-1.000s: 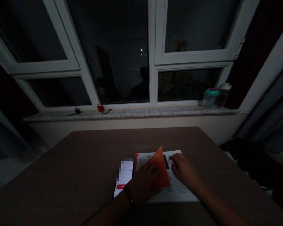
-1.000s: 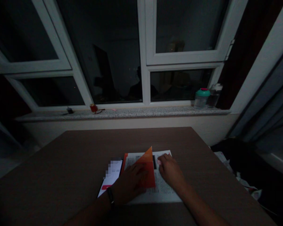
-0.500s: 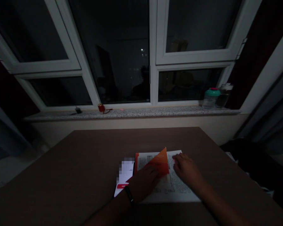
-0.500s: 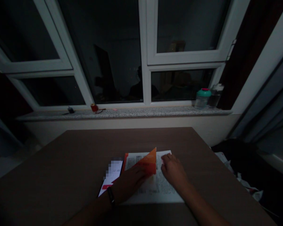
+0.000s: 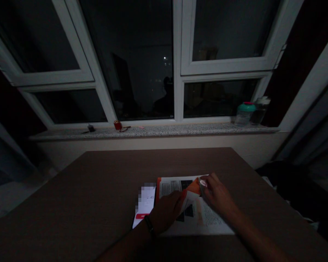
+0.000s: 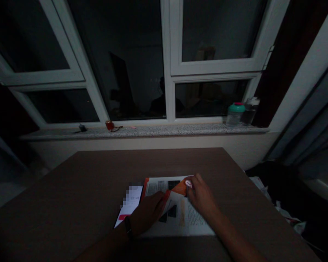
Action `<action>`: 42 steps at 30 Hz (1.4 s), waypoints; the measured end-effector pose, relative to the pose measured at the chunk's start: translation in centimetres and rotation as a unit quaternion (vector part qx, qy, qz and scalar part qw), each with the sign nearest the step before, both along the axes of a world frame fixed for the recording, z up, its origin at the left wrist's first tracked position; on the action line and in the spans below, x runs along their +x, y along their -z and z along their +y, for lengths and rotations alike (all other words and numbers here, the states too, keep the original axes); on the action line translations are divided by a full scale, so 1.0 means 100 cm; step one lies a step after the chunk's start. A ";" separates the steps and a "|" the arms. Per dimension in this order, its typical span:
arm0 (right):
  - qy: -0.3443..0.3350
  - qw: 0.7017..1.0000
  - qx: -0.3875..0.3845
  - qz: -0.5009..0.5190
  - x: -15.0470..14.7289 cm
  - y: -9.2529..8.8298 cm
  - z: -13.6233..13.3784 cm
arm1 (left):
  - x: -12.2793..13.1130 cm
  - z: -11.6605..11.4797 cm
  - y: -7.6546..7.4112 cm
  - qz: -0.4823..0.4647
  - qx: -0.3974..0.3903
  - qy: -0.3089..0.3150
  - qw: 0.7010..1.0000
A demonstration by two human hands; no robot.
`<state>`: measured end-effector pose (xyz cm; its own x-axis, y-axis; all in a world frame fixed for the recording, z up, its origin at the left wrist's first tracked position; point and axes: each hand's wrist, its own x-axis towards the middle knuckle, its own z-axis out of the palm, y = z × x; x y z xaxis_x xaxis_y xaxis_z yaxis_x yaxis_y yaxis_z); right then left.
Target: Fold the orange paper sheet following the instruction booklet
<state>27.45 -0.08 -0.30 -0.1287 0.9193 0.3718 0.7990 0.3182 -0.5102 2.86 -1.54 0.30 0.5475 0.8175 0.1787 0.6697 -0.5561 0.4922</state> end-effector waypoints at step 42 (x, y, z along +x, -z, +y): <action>-0.224 0.973 -0.036 -0.031 -0.026 0.005 -0.011 | -0.005 0.004 0.008 -0.129 0.004 -0.002 0.992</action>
<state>24.87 -1.14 -0.77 -0.5434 0.7890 0.2869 0.6184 0.6073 -0.4988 2.40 -1.18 -0.46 0.4792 0.8174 0.3197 0.5239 -0.5586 0.6430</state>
